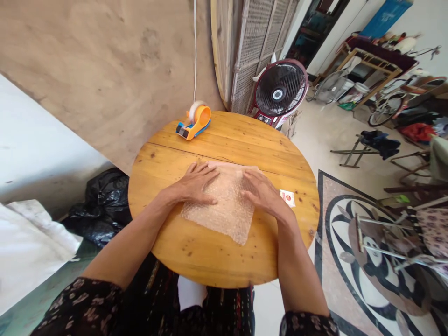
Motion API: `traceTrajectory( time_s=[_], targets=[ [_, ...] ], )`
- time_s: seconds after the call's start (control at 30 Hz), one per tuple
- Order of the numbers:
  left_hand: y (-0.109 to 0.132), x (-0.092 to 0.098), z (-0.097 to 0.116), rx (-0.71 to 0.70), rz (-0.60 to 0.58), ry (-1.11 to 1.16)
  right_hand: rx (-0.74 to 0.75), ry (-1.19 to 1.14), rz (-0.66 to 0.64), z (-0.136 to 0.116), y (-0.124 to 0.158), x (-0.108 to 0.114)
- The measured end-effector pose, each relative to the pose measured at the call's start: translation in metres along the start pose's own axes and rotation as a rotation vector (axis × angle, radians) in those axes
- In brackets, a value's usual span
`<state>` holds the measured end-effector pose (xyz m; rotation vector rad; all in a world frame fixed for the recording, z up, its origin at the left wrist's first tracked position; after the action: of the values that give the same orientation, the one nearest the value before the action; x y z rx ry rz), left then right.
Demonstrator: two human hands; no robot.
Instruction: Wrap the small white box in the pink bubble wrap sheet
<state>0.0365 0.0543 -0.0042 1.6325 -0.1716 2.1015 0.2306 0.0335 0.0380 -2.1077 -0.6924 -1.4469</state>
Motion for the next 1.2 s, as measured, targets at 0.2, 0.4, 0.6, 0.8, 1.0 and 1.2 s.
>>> traceTrajectory(
  time_s=[0.2, 0.4, 0.6, 0.8, 1.0, 1.2],
  targets=[
    [0.001, 0.001, 0.002, 0.000, 0.019, 0.003, 0.035, -0.022, -0.071, -0.025, -0.009, -0.014],
    [0.002, 0.001, 0.005, -0.028, 0.069, 0.011, 0.017, -0.052, -0.153, -0.007, -0.005, -0.023],
    [0.007, 0.018, 0.019, -0.105, 0.245, 0.045, 0.035, -0.047, -0.152, -0.004, -0.004, -0.023],
    [0.015, 0.021, 0.041, -0.330, 0.260, 0.186, 0.035, -0.055, -0.130, -0.008, -0.005, -0.020],
    [0.014, 0.006, 0.044, -0.398, 0.143, 0.130, 0.014, -0.018, -0.123, -0.001, -0.004, -0.021],
    [0.013, 0.005, 0.041, -0.371, 0.106, 0.117, -0.022, -0.024, -0.119, 0.012, 0.001, -0.020]
  ],
)
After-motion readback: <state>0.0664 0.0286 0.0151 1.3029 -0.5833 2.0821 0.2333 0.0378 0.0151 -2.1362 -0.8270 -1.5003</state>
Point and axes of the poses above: each hand's wrist, its own y-axis away from the middle knuckle, its own x-axis out of the back of the hand, z = x × y, the point moved 7 cm from there along -y, towards the middle knuckle, and after that the axes turned 14 degrees about x, right-handed, at the moved point
